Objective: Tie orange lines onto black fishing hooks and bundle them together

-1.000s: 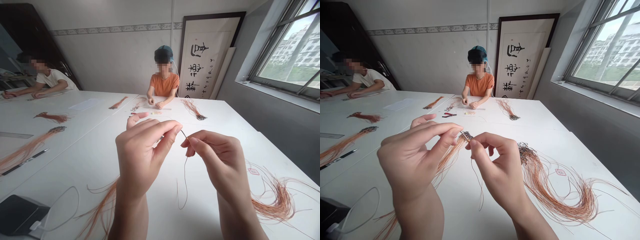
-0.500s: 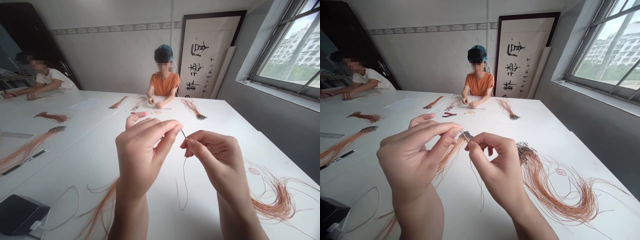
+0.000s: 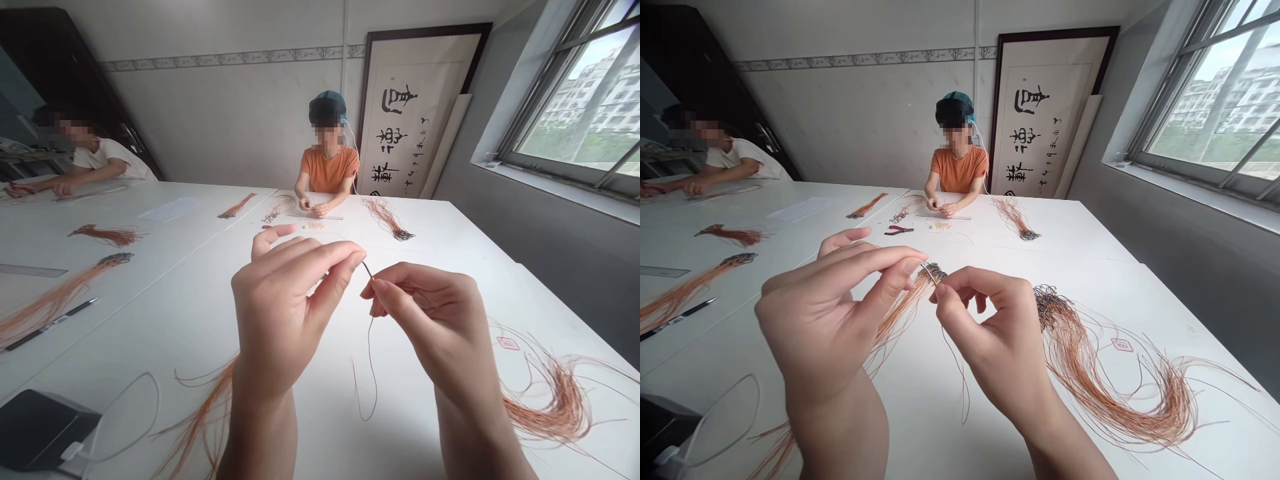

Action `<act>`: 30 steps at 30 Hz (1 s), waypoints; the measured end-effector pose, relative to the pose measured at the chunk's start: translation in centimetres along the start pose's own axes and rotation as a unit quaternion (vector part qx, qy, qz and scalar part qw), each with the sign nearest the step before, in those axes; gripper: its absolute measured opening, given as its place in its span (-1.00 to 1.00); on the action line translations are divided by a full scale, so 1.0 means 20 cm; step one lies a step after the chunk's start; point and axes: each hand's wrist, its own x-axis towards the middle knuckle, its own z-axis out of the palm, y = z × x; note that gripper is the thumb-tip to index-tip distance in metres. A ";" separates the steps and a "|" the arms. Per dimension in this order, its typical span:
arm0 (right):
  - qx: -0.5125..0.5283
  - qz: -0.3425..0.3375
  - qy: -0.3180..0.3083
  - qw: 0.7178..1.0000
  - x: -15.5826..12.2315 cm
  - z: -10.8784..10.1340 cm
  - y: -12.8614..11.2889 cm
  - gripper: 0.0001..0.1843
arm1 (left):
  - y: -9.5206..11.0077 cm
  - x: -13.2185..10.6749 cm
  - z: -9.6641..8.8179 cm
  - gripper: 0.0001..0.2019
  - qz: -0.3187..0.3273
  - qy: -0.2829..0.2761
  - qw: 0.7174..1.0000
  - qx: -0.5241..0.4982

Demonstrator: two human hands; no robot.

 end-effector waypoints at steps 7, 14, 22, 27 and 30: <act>0.004 0.001 0.001 1.000 0.00 0.00 0.00 -0.74 | 0.00 0.00 0.00 -0.91 0.002 -0.002 1.000 0.003; 0.008 0.002 -0.001 1.000 0.00 0.01 -0.01 -0.74 | 0.01 0.01 0.00 -0.89 0.004 0.005 1.000 -0.002; 0.008 0.004 -0.003 1.000 0.00 0.01 0.00 -0.75 | 0.00 0.01 0.01 -0.89 0.010 0.018 1.000 -0.001; 0.005 0.004 0.001 1.000 0.00 0.01 -0.01 -0.75 | 0.00 0.01 0.02 -0.88 0.013 0.022 1.000 -0.004; 0.002 0.004 0.001 1.000 0.01 0.01 -0.01 -0.76 | 0.00 0.01 0.01 -0.87 0.012 0.023 1.000 -0.004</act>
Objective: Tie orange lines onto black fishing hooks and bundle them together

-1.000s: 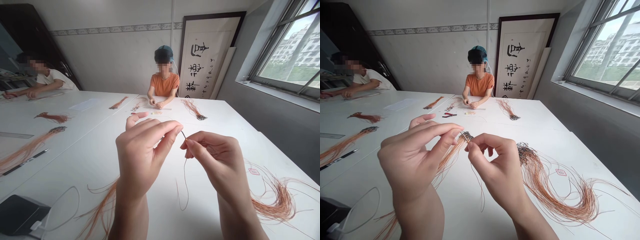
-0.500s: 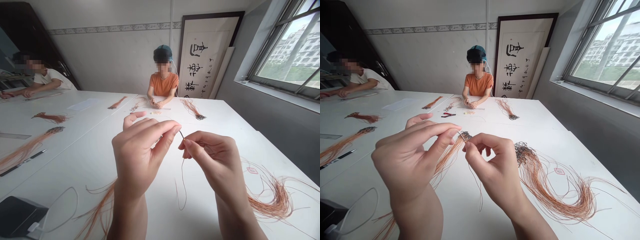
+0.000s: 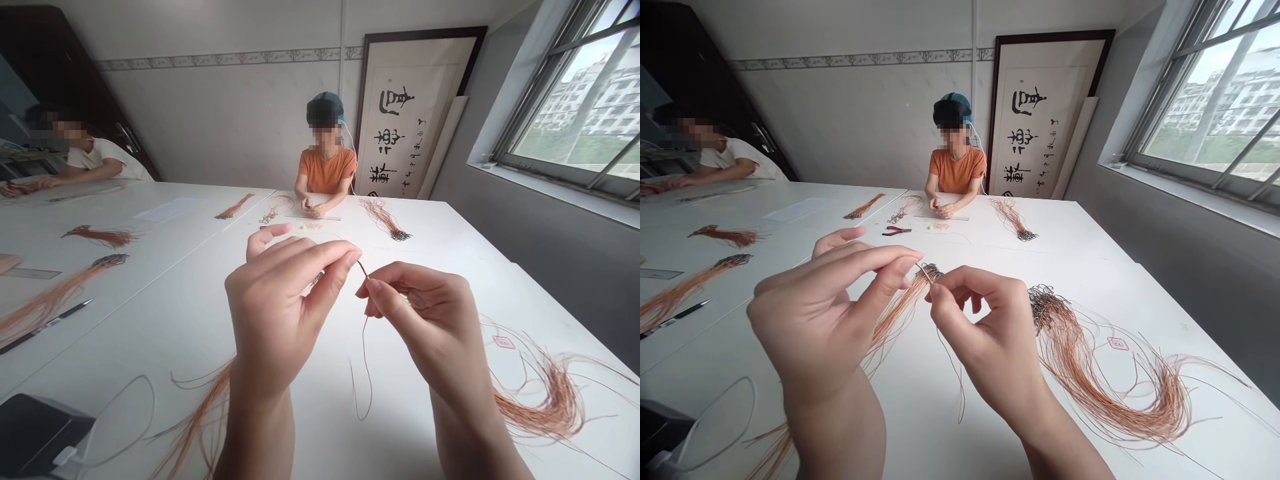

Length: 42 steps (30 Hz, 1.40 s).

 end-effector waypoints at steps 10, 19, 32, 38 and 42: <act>0.004 0.001 -0.004 1.000 -0.01 0.00 0.00 -0.76 | 0.01 -0.01 -0.02 -0.89 -0.017 -0.024 1.000 -0.001; 0.003 0.010 -0.006 1.000 0.00 0.00 0.01 -0.75 | -0.01 -0.02 -0.01 -0.89 -0.013 -0.026 1.000 -0.003; -0.024 0.003 -0.036 0.999 0.04 -0.05 0.04 -0.70 | -0.04 0.00 0.02 -0.88 -0.031 -0.068 0.997 -0.008; -0.022 -0.005 0.038 0.999 0.12 -0.11 0.10 -0.81 | -0.10 0.02 0.08 -0.84 -0.084 -0.196 0.971 -0.112; -0.001 0.045 -0.017 0.999 0.15 -0.11 0.13 -0.82 | -0.11 0.02 0.11 -0.82 -0.111 -0.205 0.962 -0.140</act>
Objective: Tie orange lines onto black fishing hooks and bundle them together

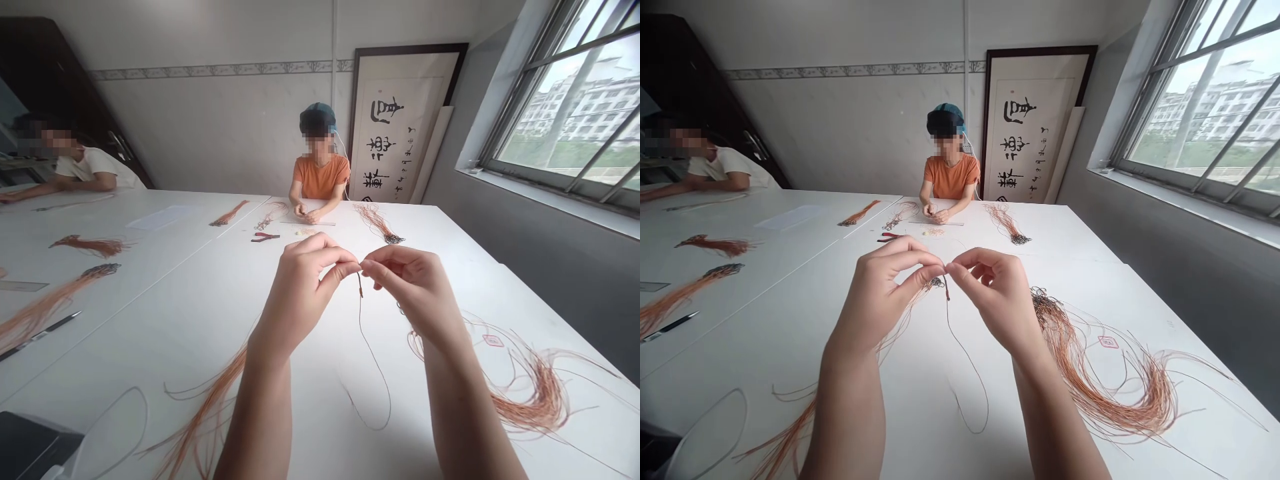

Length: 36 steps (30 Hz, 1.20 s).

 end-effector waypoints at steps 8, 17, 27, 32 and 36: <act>0.023 0.038 -0.036 0.998 0.01 -0.04 0.00 -0.78 | -0.01 -0.01 0.01 -0.89 -0.040 0.020 0.998 -0.055; -0.047 -0.052 -0.022 0.997 -0.03 -0.03 -0.04 -0.90 | -0.02 -0.01 0.02 -0.86 -0.027 0.008 0.996 -0.083; 0.044 -0.043 0.040 0.997 -0.04 -0.03 -0.03 -0.89 | -0.04 -0.01 0.04 -0.46 -0.091 -0.008 0.971 -0.223; 0.257 0.006 0.135 0.957 0.07 -0.03 0.05 -0.81 | -0.08 0.02 0.09 -0.29 -0.187 -0.250 0.858 -0.408; 0.307 0.049 0.149 0.939 0.16 -0.02 0.15 -0.76 | -0.10 -0.01 -0.02 -0.38 -0.278 -0.250 0.892 -0.254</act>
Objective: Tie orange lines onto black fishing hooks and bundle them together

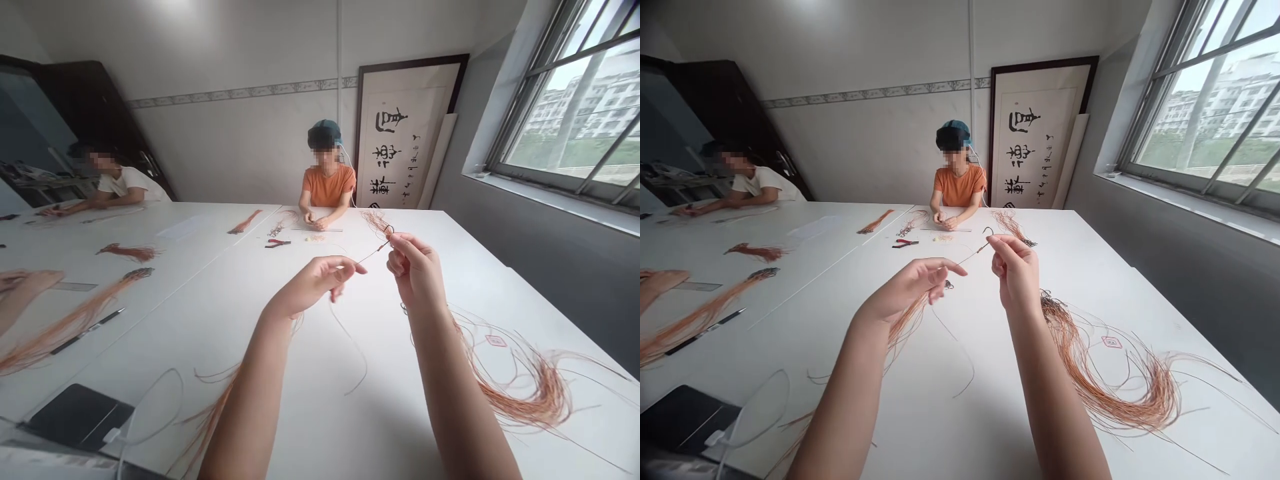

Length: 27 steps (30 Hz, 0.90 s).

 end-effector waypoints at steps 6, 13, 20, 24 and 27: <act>-0.025 0.130 -0.009 0.991 0.12 0.04 0.36 -0.76 | -0.18 -0.31 -0.16 -0.41 -0.125 0.124 0.980 0.088; -0.130 0.295 -0.014 0.946 0.19 0.19 0.86 -0.72 | -0.48 -0.64 -0.20 -0.35 -0.246 0.195 0.938 0.147; -0.208 0.345 0.006 0.915 0.18 0.27 1.10 -0.64 | -0.63 -0.77 -0.16 -0.50 -0.265 0.193 0.926 0.186; -0.243 0.338 0.015 0.909 0.20 0.30 1.17 -0.64 | -0.66 -0.80 -0.15 -0.51 -0.276 0.173 0.923 0.204; -0.265 0.319 0.011 0.910 0.22 0.31 1.20 -0.64 | -0.64 -0.84 -0.15 -0.52 -0.297 0.154 0.915 0.224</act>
